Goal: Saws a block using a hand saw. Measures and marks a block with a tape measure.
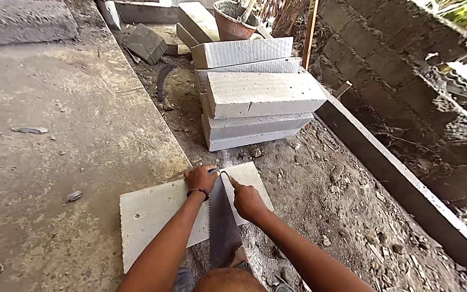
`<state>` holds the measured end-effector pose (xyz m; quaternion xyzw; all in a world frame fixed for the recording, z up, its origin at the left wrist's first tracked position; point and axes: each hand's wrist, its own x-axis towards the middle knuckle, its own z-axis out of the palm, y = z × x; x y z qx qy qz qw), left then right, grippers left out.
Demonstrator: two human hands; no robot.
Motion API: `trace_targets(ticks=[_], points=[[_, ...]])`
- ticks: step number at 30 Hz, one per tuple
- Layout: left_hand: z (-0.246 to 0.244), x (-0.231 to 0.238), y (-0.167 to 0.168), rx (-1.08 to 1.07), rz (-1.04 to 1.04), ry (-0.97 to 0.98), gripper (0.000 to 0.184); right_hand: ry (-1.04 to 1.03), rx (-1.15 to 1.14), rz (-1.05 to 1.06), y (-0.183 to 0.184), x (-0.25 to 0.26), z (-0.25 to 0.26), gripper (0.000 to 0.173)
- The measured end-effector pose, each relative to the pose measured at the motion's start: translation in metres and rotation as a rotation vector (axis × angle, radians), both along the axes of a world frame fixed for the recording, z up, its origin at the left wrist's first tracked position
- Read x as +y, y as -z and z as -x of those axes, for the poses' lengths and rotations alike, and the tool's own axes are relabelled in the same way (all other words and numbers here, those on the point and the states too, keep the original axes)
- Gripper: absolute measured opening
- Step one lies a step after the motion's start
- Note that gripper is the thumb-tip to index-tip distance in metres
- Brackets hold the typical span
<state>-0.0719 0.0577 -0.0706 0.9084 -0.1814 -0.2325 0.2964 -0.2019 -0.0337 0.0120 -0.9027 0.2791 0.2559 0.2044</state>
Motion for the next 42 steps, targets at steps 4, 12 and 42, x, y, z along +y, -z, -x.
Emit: trace_targets(ticks=[4, 12, 42], points=[[0.001, -0.001, 0.001, -0.009, -0.004, -0.011, 0.028, -0.015, 0.002, 0.019, -0.002, 0.002, 0.006, 0.061], [0.009, -0.006, 0.003, -0.070, 0.001, -0.049, 0.028, -0.013, 0.023, 0.051, -0.007, 0.015, 0.022, 0.071], [0.011, -0.006, 0.004, -0.082, 0.025, -0.079, 0.029, -0.106, 0.131, 0.046, -0.018, 0.030, 0.094, 0.068]])
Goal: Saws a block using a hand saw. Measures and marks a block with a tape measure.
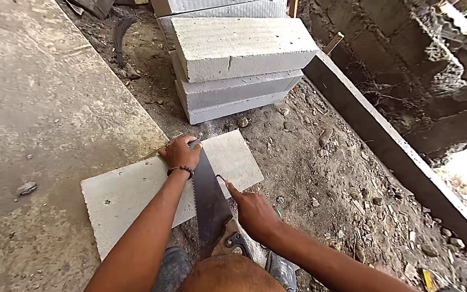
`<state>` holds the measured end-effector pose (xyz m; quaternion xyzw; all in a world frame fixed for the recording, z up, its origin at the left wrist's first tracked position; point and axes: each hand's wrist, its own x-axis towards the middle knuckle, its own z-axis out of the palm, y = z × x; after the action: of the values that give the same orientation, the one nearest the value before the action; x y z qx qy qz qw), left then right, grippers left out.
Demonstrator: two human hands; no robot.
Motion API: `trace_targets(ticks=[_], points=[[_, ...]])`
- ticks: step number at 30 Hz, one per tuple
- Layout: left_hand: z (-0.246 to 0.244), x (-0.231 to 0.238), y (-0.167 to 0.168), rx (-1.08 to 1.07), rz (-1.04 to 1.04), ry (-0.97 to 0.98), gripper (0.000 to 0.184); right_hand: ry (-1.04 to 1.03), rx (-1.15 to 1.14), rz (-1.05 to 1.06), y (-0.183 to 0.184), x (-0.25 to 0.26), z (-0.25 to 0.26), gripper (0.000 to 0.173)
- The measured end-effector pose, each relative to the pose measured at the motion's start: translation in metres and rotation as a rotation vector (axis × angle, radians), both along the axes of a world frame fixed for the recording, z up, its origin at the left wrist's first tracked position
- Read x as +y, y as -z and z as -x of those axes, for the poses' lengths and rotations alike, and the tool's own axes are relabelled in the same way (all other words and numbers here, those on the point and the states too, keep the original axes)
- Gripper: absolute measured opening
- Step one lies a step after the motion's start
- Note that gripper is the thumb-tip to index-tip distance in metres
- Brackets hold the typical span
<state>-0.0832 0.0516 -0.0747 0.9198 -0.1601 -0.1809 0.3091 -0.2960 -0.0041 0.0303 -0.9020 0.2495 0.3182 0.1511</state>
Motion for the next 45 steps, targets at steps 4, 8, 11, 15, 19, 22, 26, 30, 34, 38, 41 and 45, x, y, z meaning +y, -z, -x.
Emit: trace_targets(ticks=[4, 8, 11, 15, 19, 22, 26, 30, 34, 38, 41, 45], points=[[-0.001, 0.000, 0.001, 0.016, -0.012, 0.007, 0.029, -0.006, 0.039, -0.017, -0.003, 0.001, 0.008, 0.070], [-0.002, -0.001, 0.000, 0.024, -0.014, 0.006, 0.029, -0.026, 0.082, -0.027, -0.006, 0.001, 0.020, 0.070], [-0.002, 0.000, -0.001, 0.020, -0.005, 0.001, 0.028, -0.038, 0.106, -0.044, -0.010, 0.000, 0.027, 0.068], [-0.003, 0.000, -0.001, 0.026, -0.005, 0.004, 0.028, -0.037, 0.111, -0.048, -0.011, 0.001, 0.030, 0.069], [-0.004, 0.001, -0.002, 0.030, 0.013, 0.021, 0.029, -0.054, 0.110, -0.065, -0.012, 0.001, 0.039, 0.071], [-0.005, 0.000, -0.003, 0.036, 0.021, 0.018, 0.028, -0.081, 0.155, -0.071, -0.015, -0.001, 0.045, 0.070], [-0.005, 0.001, -0.003, 0.036, 0.014, 0.022, 0.027, -0.096, 0.319, -0.120, -0.009, -0.005, 0.076, 0.075], [-0.005, 0.001, -0.002, 0.020, 0.012, 0.014, 0.026, -0.080, 0.247, -0.079, -0.037, -0.020, 0.053, 0.068], [-0.005, 0.001, -0.003, 0.006, 0.014, 0.012, 0.026, -0.014, -0.024, 0.006, -0.057, -0.033, -0.013, 0.062], [-0.007, 0.000, -0.004, 0.022, 0.015, 0.022, 0.025, 0.103, -0.222, 0.022, -0.031, -0.039, -0.064, 0.059], [-0.009, 0.000, -0.005, 0.057, 0.013, 0.013, 0.026, 0.250, -0.386, 0.048, -0.006, -0.057, -0.075, 0.046], [-0.014, 0.010, -0.009, 0.168, 0.178, -0.014, 0.027, 0.651, -0.536, 0.186, 0.033, -0.115, -0.043, 0.041]])
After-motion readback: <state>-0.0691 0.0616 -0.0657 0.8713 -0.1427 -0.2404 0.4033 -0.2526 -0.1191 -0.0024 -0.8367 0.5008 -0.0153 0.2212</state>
